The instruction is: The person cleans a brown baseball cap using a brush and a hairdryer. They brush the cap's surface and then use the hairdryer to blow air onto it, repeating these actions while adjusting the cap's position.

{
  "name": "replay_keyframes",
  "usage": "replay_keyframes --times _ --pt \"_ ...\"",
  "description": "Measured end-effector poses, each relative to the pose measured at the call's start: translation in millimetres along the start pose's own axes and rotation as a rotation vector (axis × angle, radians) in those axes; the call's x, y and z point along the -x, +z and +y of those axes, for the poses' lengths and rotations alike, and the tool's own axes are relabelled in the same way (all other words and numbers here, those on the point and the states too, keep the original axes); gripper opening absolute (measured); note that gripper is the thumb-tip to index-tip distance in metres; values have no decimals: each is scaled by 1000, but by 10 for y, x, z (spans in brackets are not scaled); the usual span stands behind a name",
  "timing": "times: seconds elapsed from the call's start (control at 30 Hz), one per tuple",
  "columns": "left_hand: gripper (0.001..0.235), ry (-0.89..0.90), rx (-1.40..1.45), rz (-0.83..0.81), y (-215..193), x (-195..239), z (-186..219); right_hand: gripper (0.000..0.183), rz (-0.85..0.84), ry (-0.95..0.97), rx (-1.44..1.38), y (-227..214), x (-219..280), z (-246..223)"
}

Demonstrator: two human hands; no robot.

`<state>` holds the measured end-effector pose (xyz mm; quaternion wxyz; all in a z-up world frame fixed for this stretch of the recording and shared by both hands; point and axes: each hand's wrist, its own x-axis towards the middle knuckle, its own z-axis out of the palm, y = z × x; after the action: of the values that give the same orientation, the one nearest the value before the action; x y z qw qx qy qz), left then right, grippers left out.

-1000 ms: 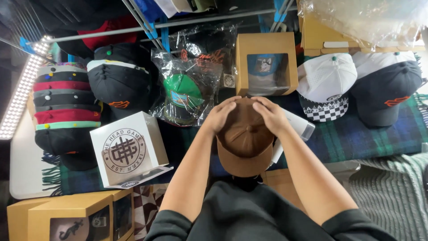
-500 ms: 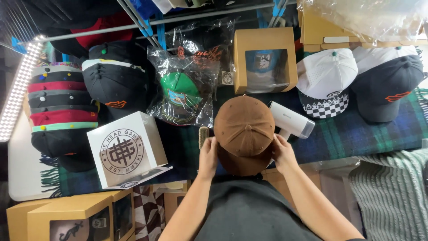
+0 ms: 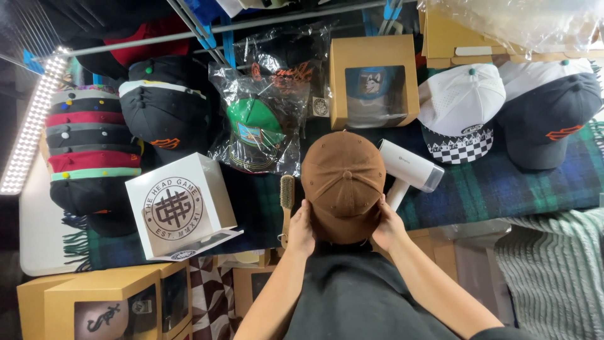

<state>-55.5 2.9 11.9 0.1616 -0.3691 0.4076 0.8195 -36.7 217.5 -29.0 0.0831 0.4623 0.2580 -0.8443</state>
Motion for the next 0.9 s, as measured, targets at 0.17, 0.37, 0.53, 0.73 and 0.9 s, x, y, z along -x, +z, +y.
replay_keyframes --times 0.17,0.37,0.53,0.73,0.9 --pt "37 -66 53 -18 -142 2 -69 35 -79 9 51 -103 101 27" --pt "43 -210 66 13 -338 83 -375 35 -123 117 233 -353 95 91" --pt "39 -230 66 4 -400 -3 -424 39 -162 107 299 -437 6 91" --pt "39 -262 92 -15 -444 99 -586 33 -138 135 338 -325 313 142" --pt "36 -256 120 -14 -396 185 -549 36 -133 143 333 -349 322 169"
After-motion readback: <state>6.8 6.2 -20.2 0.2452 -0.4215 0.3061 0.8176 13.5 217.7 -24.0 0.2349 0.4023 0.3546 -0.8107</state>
